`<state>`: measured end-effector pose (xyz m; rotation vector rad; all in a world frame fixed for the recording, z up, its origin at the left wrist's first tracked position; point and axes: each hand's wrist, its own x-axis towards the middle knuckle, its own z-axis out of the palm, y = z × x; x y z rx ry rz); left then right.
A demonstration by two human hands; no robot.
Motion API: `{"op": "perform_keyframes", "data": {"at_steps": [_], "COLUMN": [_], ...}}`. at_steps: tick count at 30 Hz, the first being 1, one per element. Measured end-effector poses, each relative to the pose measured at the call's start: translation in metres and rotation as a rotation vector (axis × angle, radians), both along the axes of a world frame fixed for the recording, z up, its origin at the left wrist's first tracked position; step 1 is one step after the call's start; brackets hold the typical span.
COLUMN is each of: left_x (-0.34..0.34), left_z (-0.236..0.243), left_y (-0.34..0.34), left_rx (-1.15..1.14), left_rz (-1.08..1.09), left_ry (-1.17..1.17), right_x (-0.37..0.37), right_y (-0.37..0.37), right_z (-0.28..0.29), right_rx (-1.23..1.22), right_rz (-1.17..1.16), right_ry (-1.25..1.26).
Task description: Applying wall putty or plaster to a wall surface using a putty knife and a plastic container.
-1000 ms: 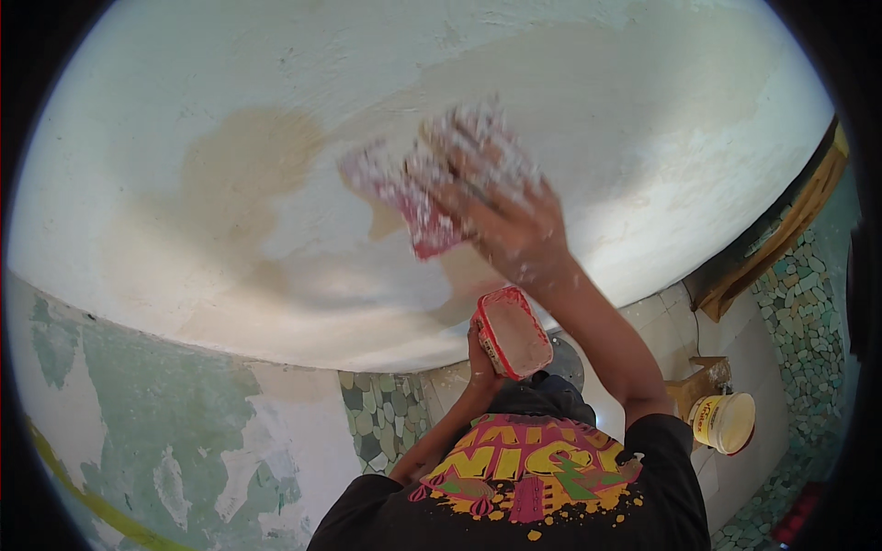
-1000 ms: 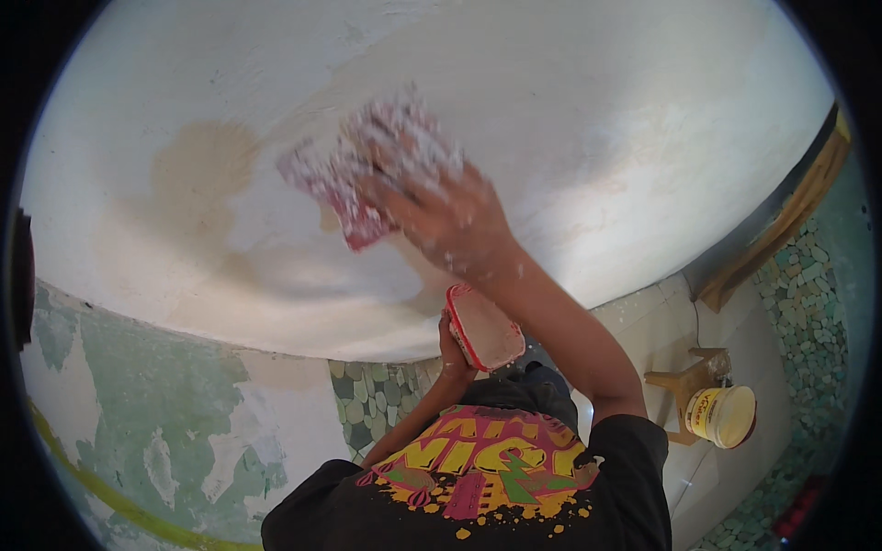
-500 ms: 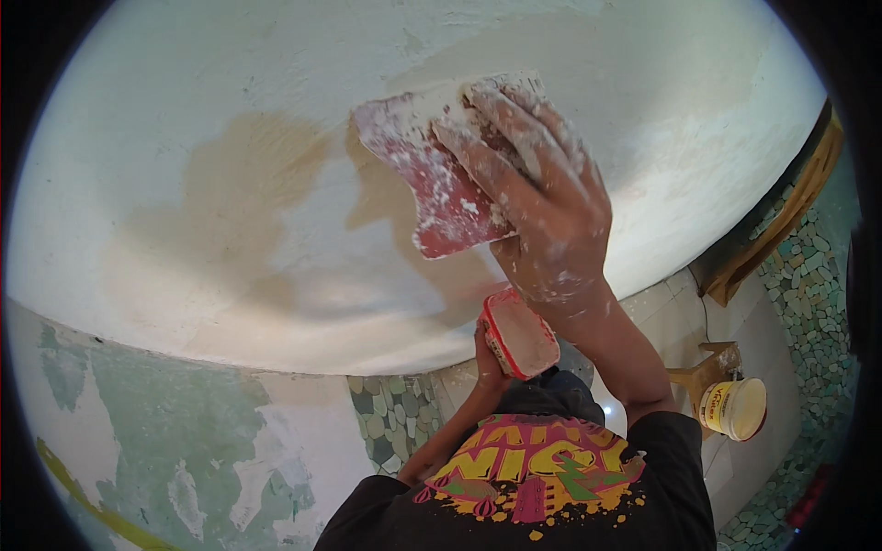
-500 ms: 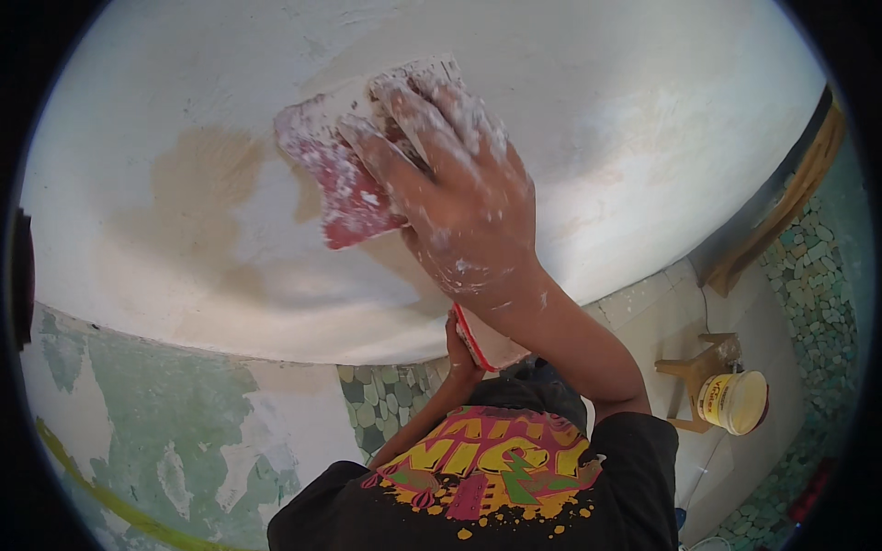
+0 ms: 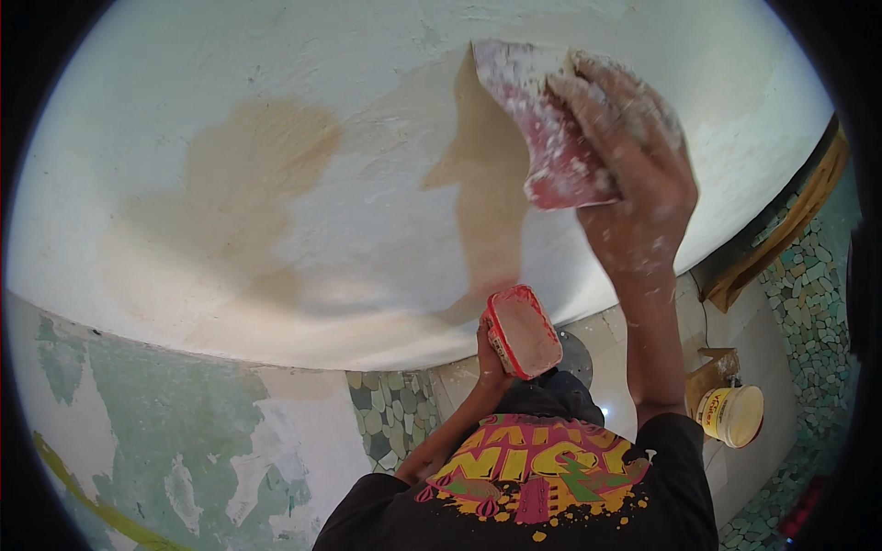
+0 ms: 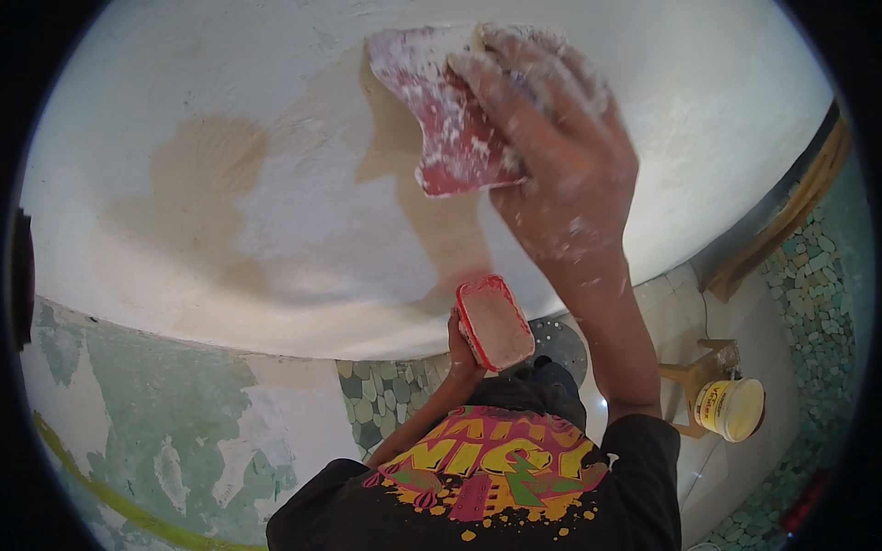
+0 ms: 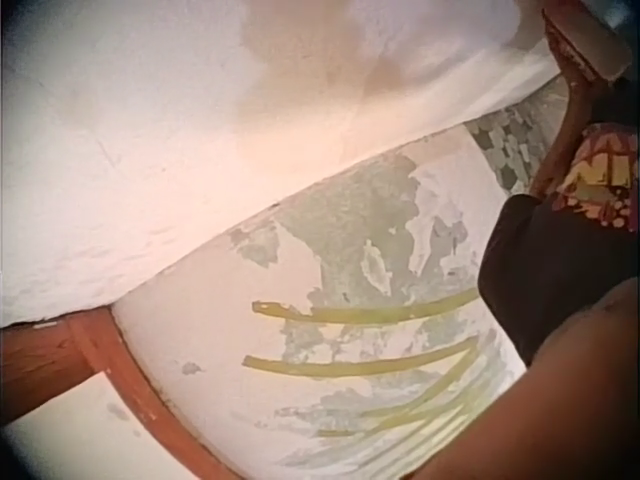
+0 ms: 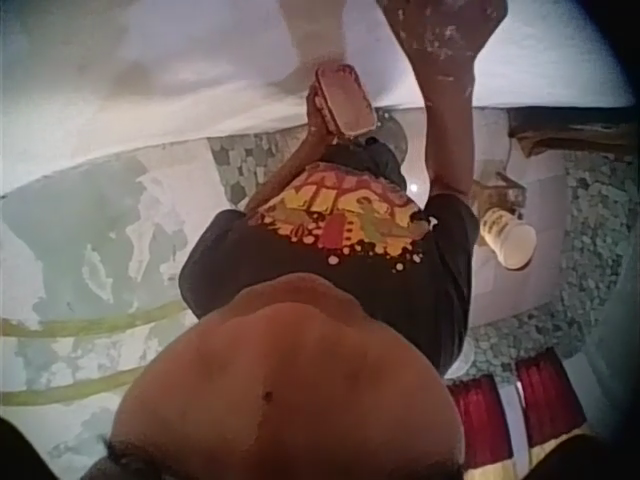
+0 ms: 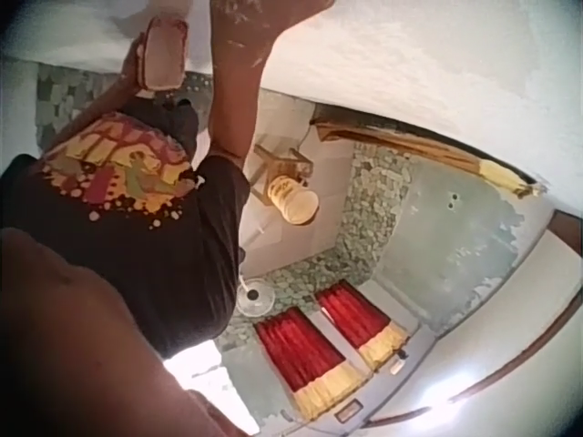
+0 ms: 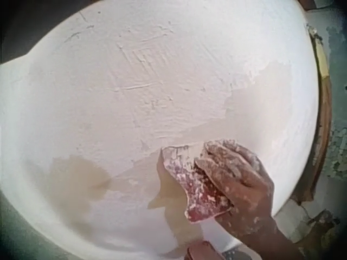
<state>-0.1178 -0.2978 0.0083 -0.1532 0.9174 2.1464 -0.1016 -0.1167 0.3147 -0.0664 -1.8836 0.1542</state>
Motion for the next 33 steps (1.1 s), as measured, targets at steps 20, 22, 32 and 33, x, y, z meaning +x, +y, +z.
{"op": "perform_keyframes", "data": {"at_steps": [20,22,32,33], "left_x": [-0.092,-0.098,-0.024,-0.015], "left_z": [-0.047,-0.050,-0.012,-0.010], "left_y": [0.001,0.013,0.096,0.102], "left_rx": [0.001,-0.011,0.057,0.013], "left_rz": [0.010,0.004,-0.092,-0.057], "left_ry": [-0.039,-0.029,-0.027,-0.016], "right_x": [-0.095,-0.089,-0.041,-0.037], "right_y": [-0.059,-0.049,0.058,0.050], "right_z": [-0.086,-0.078,-0.020,-0.026], "right_rx": [0.066,0.081,-0.079,-0.054], "right_rz": [-0.044,-0.003,-0.265,-0.245], "right_ry": [-0.167,-0.195,0.112,0.068]}}
